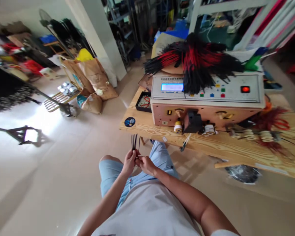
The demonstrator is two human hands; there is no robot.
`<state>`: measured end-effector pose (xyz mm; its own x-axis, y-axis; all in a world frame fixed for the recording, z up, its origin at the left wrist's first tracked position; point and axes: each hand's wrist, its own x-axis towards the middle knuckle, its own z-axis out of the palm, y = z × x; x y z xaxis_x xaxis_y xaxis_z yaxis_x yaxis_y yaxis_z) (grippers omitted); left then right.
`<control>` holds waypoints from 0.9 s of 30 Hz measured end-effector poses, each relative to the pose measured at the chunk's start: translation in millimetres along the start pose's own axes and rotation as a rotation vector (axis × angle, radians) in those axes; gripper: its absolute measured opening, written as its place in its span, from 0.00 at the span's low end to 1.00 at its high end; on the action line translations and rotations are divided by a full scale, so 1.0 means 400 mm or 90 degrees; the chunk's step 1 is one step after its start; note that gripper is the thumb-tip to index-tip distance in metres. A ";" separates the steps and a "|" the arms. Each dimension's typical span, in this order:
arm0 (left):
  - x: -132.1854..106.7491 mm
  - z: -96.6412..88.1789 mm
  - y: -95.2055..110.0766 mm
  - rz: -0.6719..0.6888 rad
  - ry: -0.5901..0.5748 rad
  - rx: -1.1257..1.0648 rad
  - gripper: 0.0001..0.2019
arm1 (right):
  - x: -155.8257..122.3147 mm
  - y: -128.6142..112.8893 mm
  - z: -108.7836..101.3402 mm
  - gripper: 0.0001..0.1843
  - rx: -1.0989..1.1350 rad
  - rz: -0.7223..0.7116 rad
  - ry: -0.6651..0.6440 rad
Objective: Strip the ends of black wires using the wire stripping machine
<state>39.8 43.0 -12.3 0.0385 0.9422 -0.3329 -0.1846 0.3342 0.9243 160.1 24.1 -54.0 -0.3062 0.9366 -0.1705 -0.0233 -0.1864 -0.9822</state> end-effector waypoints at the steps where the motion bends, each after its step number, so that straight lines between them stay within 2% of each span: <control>1: -0.004 0.001 -0.004 -0.008 -0.011 -0.010 0.23 | -0.001 0.001 0.000 0.24 0.000 0.003 0.002; 9: -0.028 0.004 -0.031 -0.076 -0.101 -0.065 0.24 | -0.012 0.027 0.007 0.26 0.080 0.049 0.044; 12: -0.022 -0.004 -0.030 -0.045 -0.050 -0.085 0.24 | -0.005 0.025 -0.013 0.25 0.063 0.045 0.018; 14: -0.014 -0.012 -0.027 0.004 0.022 -0.076 0.24 | 0.015 0.017 -0.050 0.25 0.066 0.045 0.053; 16: -0.007 -0.022 -0.022 0.042 0.059 -0.069 0.23 | 0.046 0.004 -0.107 0.25 0.133 0.041 0.174; 18: -0.003 -0.031 -0.017 0.040 0.054 -0.087 0.23 | 0.081 -0.017 -0.177 0.29 0.255 0.024 0.308; 20: -0.003 -0.036 -0.013 0.014 0.037 -0.110 0.22 | 0.112 -0.045 -0.246 0.33 0.375 0.000 0.384; 23: -0.006 -0.037 -0.012 -0.005 0.033 -0.123 0.21 | 0.141 -0.090 -0.321 0.34 0.479 -0.042 0.395; 27: -0.009 -0.036 -0.018 -0.015 0.027 -0.131 0.21 | 0.155 -0.139 -0.352 0.29 0.490 -0.101 0.410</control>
<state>26.8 36.6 -20.6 0.0051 0.9310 -0.3650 -0.3813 0.3392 0.8600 276.5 134.2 -21.1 0.3196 0.9064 -0.2763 -0.6950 0.0260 -0.7186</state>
